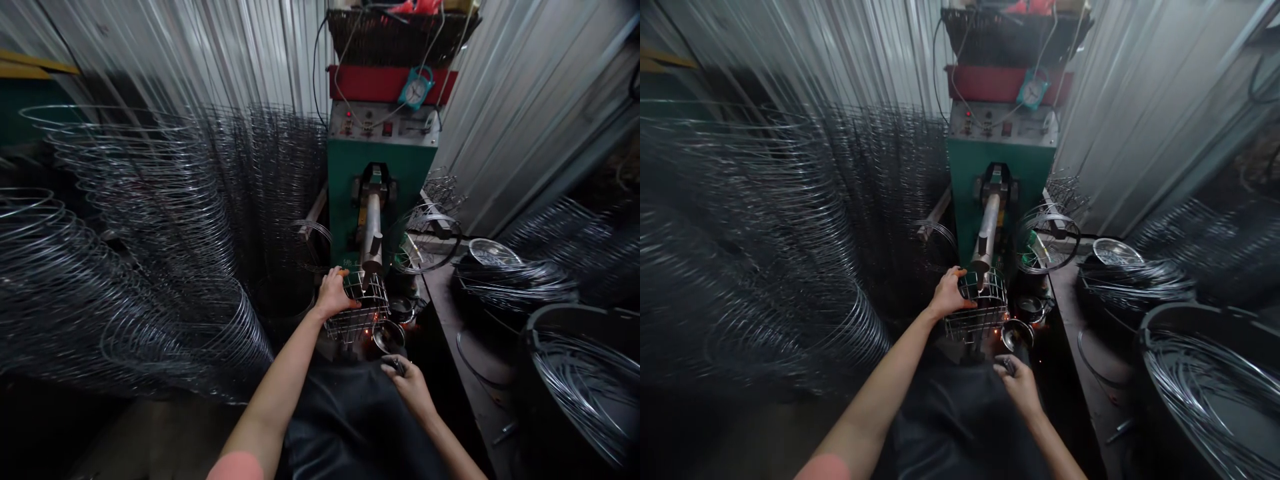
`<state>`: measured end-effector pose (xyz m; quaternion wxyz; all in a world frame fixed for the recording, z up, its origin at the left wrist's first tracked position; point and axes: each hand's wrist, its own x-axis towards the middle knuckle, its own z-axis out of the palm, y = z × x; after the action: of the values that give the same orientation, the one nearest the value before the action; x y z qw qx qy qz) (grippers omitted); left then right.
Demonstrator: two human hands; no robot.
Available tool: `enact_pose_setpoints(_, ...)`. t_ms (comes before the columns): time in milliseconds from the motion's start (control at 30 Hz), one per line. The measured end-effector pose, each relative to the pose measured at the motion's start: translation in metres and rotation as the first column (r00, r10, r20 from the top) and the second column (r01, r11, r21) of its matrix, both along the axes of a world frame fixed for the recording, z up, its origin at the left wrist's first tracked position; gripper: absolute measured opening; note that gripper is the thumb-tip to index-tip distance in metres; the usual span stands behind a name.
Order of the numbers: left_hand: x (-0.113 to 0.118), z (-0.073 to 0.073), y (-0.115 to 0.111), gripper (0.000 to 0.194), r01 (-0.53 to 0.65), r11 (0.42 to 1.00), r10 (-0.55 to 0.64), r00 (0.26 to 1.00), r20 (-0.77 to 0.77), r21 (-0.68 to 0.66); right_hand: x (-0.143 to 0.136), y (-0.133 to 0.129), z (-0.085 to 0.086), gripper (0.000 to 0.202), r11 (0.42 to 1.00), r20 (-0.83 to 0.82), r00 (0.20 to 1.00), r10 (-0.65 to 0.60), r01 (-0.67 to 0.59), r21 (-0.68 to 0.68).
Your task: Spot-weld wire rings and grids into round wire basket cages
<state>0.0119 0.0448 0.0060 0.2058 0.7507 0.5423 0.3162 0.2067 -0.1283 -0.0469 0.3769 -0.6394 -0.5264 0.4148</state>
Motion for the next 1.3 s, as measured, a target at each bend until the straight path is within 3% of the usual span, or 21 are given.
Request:
enact_pose_setpoints(267, 0.003, 0.004, 0.015, 0.08, -0.084, 0.996, 0.085, 0.995, -0.045, 0.028, 0.007, -0.014, -0.023, 0.038, 0.999, -0.008, 1.0, -0.029, 0.029, -0.035)
enact_pose_setpoints(433, -0.001, 0.005, 0.022, 0.085, -0.011, 1.0, 0.01, 0.999, -0.042, -0.023, 0.009, -0.027, -0.043, 0.037, 0.997, 0.032, 0.999, 0.012, -0.01, -0.07)
enact_pose_setpoints(533, -0.004, 0.002, 0.015, 0.088, 0.071, 0.996, -0.071, 0.997, 0.001, -0.055, 0.009, -0.04, -0.053, 0.037, 0.993, 0.055, 0.996, 0.065, -0.059, -0.102)
enact_pose_setpoints(667, -0.009, -0.006, -0.012, 0.095, 0.154, 0.988, -0.154, 0.988, -0.003, -0.028, 0.013, -0.055, -0.059, 0.038, 0.989, 0.073, 0.994, 0.077, -0.067, -0.131)
enact_pose_setpoints(833, -0.01, -0.009, -0.038, 0.095, 0.173, 0.983, -0.176, 0.983, -0.054, -0.056, 0.014, -0.063, -0.052, 0.041, 0.989, 0.055, 0.997, 0.061, -0.053, -0.141)
enact_pose_setpoints(1100, -0.007, -0.003, -0.035, 0.094, 0.176, 0.983, -0.179, 0.982, -0.053, -0.058, 0.01, -0.062, -0.048, 0.045, 0.996, 0.066, 0.997, 0.035, -0.03, -0.079)
enact_pose_setpoints(1200, -0.008, 0.0, -0.036, 0.093, 0.203, 0.977, -0.207, 0.976, -0.069, -0.071, 0.017, -0.051, -0.034, 0.043, 0.999, 0.086, 0.996, 0.036, -0.036, -0.005)
enact_pose_setpoints(1300, -0.016, 0.004, -0.034, 0.108, 0.244, 0.961, -0.255, 0.964, -0.074, -0.132, 0.027, -0.019, -0.002, 0.037, 0.986, 0.132, 0.991, 0.034, -0.054, 0.155)
